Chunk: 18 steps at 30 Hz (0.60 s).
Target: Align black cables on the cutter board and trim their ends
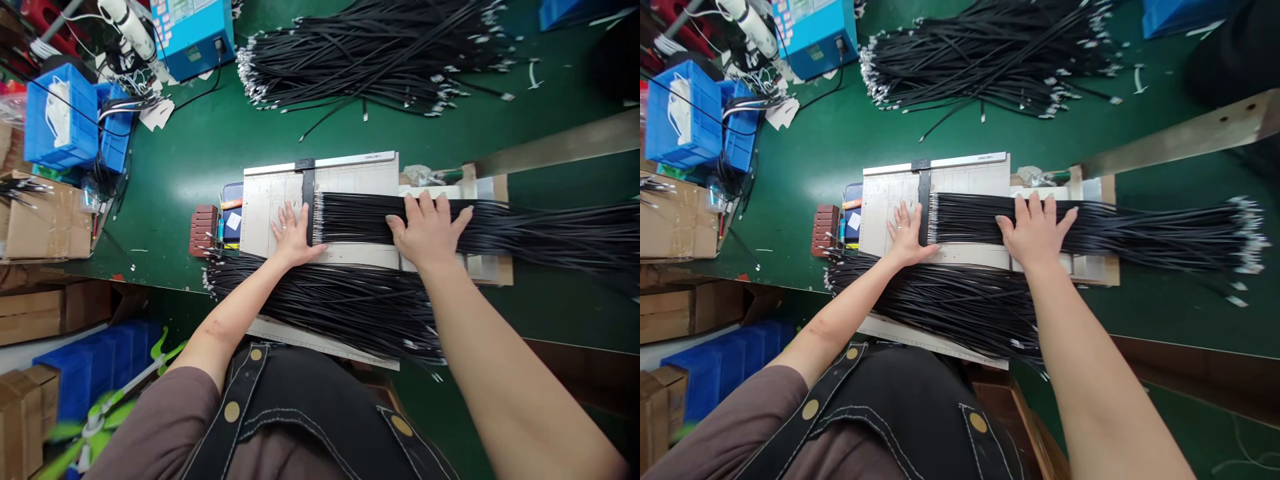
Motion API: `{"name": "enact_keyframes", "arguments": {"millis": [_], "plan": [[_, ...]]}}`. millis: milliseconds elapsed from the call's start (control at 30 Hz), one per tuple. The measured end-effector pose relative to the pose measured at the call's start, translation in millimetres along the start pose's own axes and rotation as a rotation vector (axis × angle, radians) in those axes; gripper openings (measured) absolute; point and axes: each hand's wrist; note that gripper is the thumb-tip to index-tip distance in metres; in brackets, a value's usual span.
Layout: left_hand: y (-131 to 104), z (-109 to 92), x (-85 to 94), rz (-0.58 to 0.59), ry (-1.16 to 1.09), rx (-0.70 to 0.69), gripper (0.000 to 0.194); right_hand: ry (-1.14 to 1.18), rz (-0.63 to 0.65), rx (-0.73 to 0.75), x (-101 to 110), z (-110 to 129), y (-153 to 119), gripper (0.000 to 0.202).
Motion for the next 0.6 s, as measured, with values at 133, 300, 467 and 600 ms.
{"name": "enact_keyframes", "arguments": {"millis": [133, 300, 467, 600], "plan": [[21, -29, -7.1, -0.08, 0.07, -0.263, 0.111, -0.019, -0.023, 0.0, -3, 1, 0, 0.07], [40, -46, -20.1, -0.11, 0.175, -0.333, 0.107, -0.039, -0.023, 0.001, -6, -1, 3, 0.071], [43, -42, -23.5, -0.176, 0.25, -0.349, 0.106, -0.092, -0.122, -0.041, -14, -2, 2, 0.066], [44, -42, -24.2, -0.204, 0.333, -0.359, 0.104, -0.014, -0.139, -0.057, -24, -2, 13, 0.07]]}}
Point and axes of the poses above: each hand's wrist, its own y-axis towards the middle knuckle, its own x-axis out of the back of the hand, z = x × y, and after that the axes turned 5 degrees about -z, right-handed
